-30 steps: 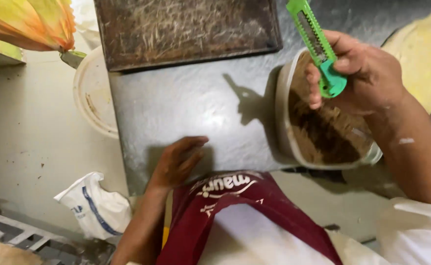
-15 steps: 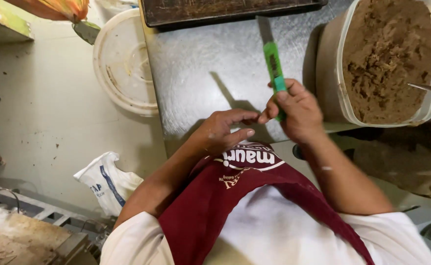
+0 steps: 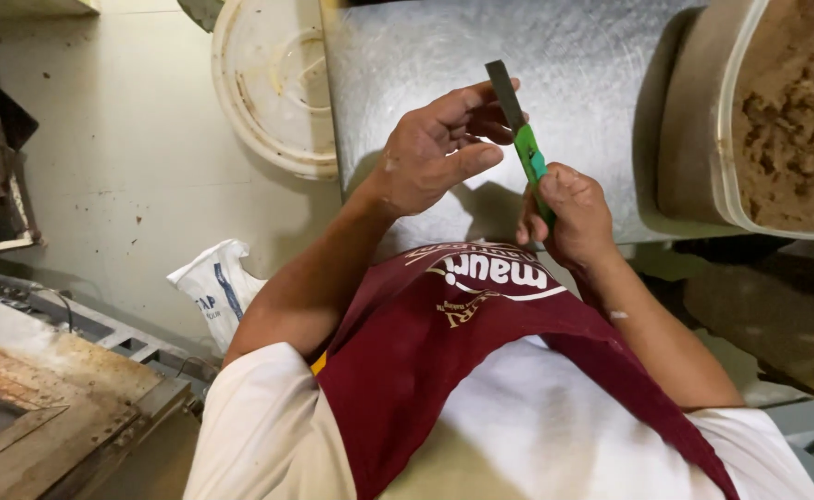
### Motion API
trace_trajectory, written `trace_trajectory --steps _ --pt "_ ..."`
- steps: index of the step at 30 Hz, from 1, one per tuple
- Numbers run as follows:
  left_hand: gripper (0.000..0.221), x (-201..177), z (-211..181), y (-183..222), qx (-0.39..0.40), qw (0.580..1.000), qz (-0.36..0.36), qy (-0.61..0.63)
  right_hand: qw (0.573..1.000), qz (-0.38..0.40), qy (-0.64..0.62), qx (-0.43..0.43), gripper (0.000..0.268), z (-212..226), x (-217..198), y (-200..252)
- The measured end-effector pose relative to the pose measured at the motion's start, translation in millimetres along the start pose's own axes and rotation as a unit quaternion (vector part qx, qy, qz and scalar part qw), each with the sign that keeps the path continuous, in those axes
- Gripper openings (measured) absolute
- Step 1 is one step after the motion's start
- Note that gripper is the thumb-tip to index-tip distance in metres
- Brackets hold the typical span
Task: Filling and sealing small dough portions with a savory mixture in a bakery.
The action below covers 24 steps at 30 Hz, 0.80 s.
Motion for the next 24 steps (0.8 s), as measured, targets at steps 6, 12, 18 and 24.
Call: trace_trajectory --steps 6,12,18,24 --pt "0.028 -2.6 1.4 -12.5 0.012 0.999 -0.041 0.002 1.000 0.007 -0.015 0.016 0.034 3.6 1.7 1.3" --pt "0.026 1.9 7.4 -16.3 0.007 0.999 -0.027 0.044 0.995 0.001 -0.089 0.049 0.034 -7.8 -6.1 7.1" --pt "0.039 -24.8 10.8 -13.6 -0.058 0.995 -0.046 -0.062 0.993 -0.064 -0.093 0.039 0.034 -19.6 -27.5 0.5" --pt "0.038 -50.6 64.4 11.2 -0.124 0.984 -0.109 -0.059 0.983 -0.180 0.017 -0.017 0.026 -46.7 -89.9 -7.9"
Point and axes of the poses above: each hand's wrist, its own y-axis away from the middle knuckle, its own x-axis out of the palm, z = x × y, the point moved 4 cm from there along -y, towards the middle knuckle, and after that the axes turned 11 degrees about -x, right-handed, at the moved point
